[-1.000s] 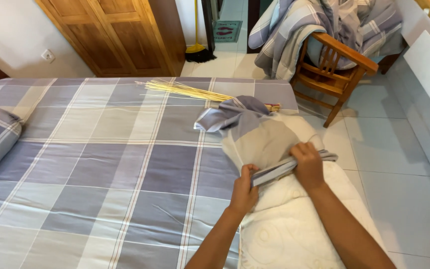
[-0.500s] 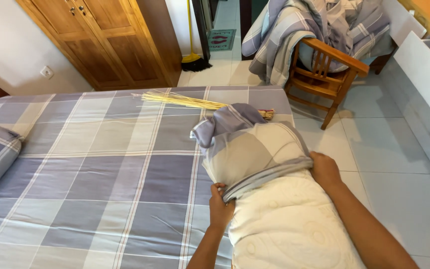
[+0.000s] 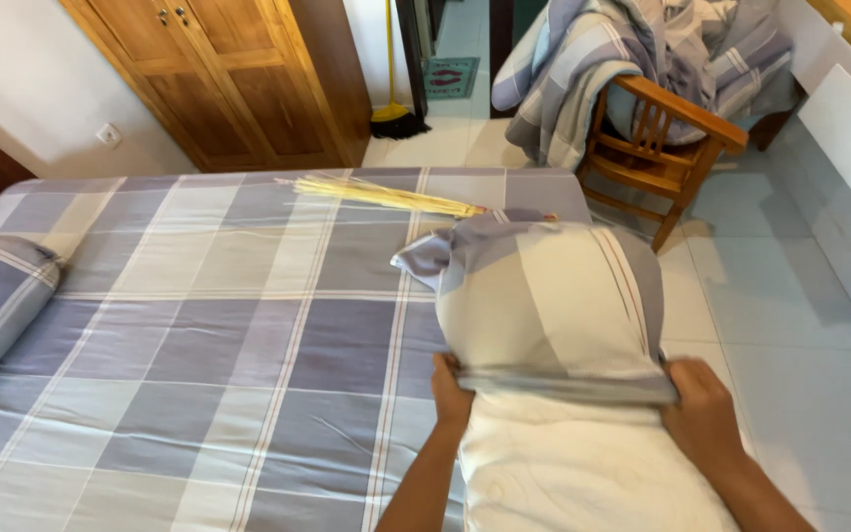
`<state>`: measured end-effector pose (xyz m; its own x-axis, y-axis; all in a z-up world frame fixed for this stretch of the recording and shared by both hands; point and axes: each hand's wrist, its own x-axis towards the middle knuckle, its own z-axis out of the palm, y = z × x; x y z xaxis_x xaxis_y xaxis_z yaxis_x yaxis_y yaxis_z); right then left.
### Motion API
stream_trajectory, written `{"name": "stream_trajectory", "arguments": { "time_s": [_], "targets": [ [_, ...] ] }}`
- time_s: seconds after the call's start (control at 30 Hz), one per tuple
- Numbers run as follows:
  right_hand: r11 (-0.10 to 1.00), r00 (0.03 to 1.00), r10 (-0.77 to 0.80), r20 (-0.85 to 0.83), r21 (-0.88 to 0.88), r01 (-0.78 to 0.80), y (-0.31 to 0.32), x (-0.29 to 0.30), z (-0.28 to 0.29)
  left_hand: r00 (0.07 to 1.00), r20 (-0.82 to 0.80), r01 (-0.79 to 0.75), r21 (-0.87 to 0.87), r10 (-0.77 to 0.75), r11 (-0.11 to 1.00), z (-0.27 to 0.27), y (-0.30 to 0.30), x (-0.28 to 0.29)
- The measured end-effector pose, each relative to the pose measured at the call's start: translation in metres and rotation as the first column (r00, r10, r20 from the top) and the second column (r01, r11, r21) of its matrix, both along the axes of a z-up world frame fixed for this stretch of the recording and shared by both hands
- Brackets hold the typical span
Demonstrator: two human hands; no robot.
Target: The person uses a straw broom to sweep a white pillow placed on a bed. Afterward, they pick up a grey and white checkered pillowcase from a nearby chair and put it onto the pillow, adjusting the fabric to fit.
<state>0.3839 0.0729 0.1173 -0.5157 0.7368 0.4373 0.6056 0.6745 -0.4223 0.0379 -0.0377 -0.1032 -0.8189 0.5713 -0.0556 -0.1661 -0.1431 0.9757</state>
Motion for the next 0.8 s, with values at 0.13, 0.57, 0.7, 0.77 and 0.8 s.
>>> {"name": "stream_trajectory", "arguments": {
  "time_s": [0.13,0.57,0.7,0.77,0.8],
  "targets": [
    [0.987,0.997,-0.071,-0.015,-0.147,0.068,0.02,-0.029,0.025,0.91,-0.413,-0.144,-0.387,-0.031,0.911,0.034,0.017,0.008],
    [0.394,0.974,-0.159,0.158,-0.895,0.21,0.112,0.045,-0.079,0.878,-0.405,0.017,-0.509,-0.256,0.861,0.021,-0.001,0.01],
    [0.441,0.981,-0.193,-0.008,-0.894,0.08,0.1,0.028,-0.022,0.905,-0.347,0.022,-0.539,-0.246,0.842,-0.011,0.017,0.012],
    [0.461,0.974,-0.21,-0.088,-0.887,0.02,0.085,0.019,0.013,0.892,-0.372,0.024,-0.527,-0.255,0.85,-0.017,0.021,0.015],
    [0.477,0.967,-0.216,-0.132,-0.879,-0.013,0.08,0.011,0.036,0.885,-0.389,0.021,-0.516,-0.256,0.856,-0.016,0.025,0.011]
  ]
}}
